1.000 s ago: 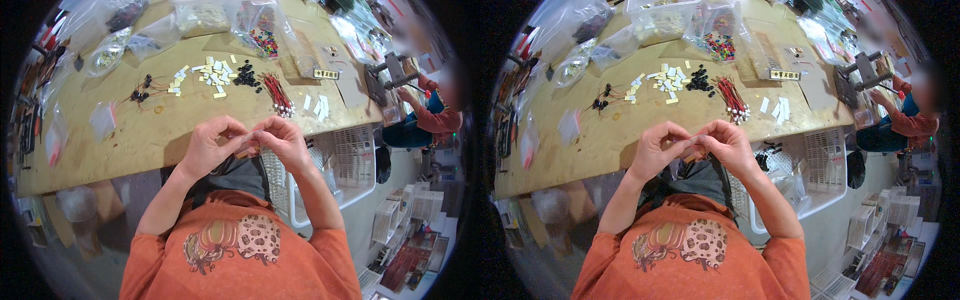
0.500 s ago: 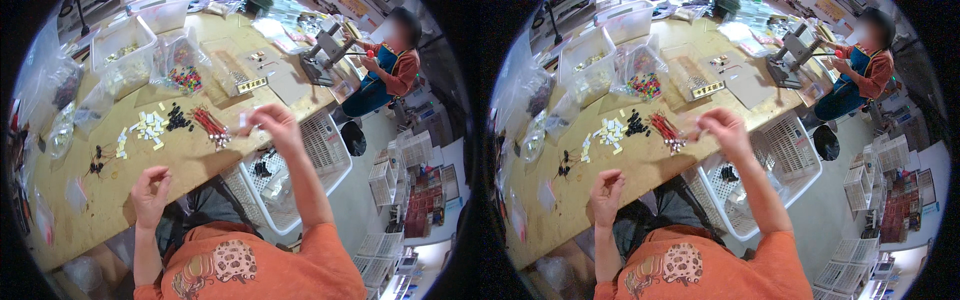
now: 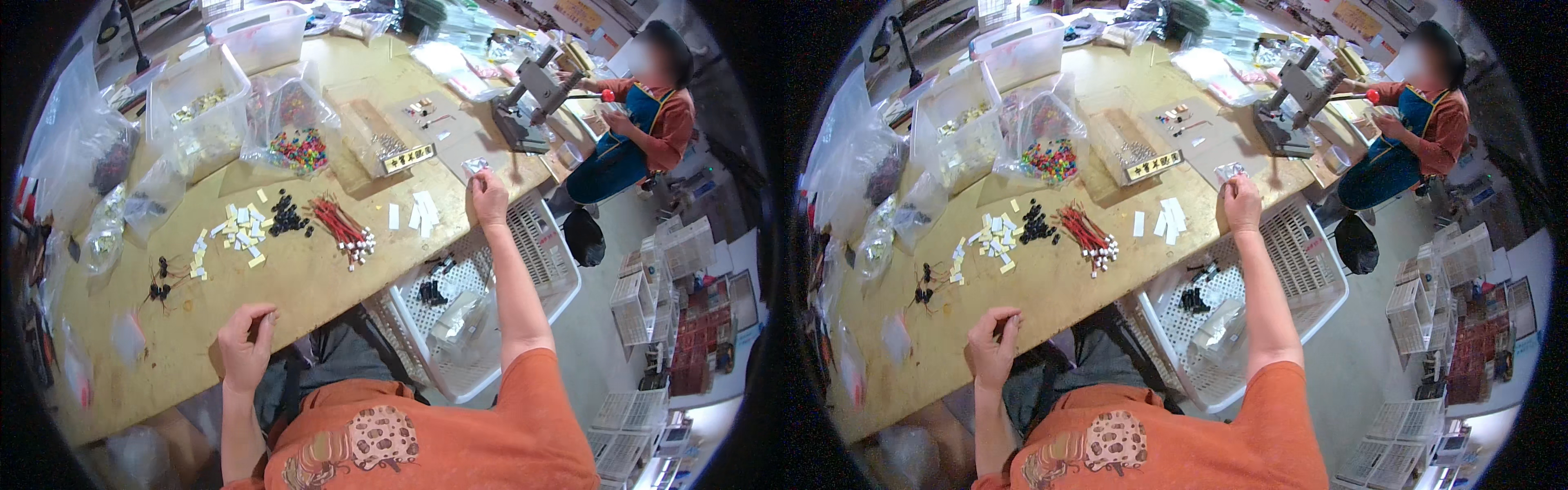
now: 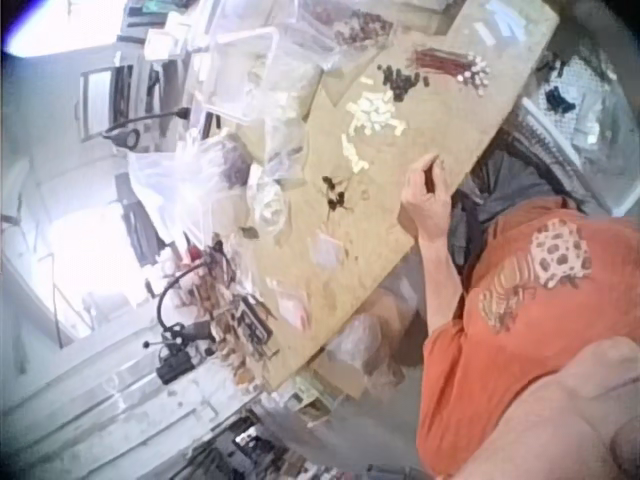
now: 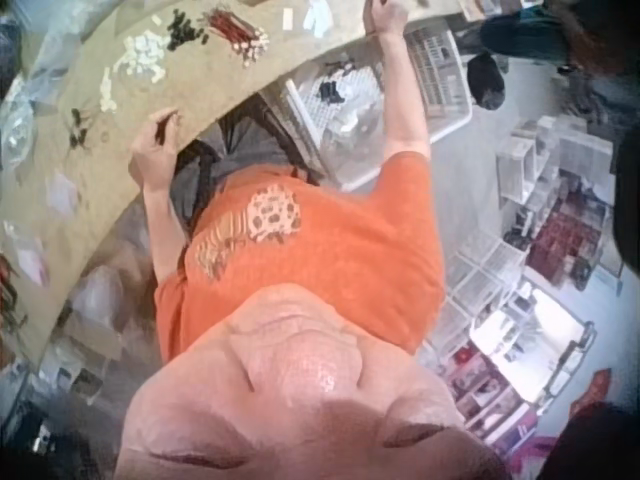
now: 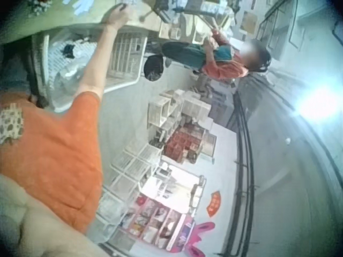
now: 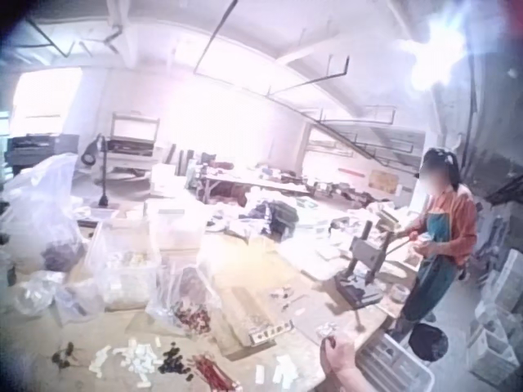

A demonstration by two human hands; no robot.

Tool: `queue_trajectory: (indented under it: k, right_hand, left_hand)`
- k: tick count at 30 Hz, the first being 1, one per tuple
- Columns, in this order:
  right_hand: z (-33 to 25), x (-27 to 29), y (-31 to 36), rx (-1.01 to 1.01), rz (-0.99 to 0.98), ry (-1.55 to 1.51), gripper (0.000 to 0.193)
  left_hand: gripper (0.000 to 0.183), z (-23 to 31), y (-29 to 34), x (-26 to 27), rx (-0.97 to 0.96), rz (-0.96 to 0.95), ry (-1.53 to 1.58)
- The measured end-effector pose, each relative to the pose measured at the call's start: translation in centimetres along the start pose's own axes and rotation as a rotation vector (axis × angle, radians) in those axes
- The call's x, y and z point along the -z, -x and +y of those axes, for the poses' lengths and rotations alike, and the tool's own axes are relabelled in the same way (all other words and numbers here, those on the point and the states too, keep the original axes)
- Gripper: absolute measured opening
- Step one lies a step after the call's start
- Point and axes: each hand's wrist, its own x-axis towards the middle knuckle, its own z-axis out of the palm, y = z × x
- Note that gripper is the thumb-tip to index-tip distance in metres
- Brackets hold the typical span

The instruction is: The person assembles small electronic components by hand, picking up wires, beads, and rectangular pieces from a cluttered workbench and inserting them into small plastic bags. The person repeatedly handles individual items and places them into bags without using tools.

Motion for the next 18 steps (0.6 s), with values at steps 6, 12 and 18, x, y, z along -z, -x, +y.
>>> queue_trajectory:
  k: [6,12,18]
  right_hand:
    - [0.5,0.9,1.0,0.095,-0.073,0.060,0.017]
    - [-1.4,1.9,3.5,0.238,0.035,-0.064,0.030]
    - [-12.4,5.3,5.2,0.349,-0.080,-0.192,0.026]
  left_hand:
    - [0.012,-0.2,-0.3,0.2,-0.163,0.046,-0.042]
    - [0.004,-0.9,1.7,2.9,-0.358,0.177,-0.153]
    - [0.015,-4.2,4.1,13.4,0.131,0.654,-0.506]
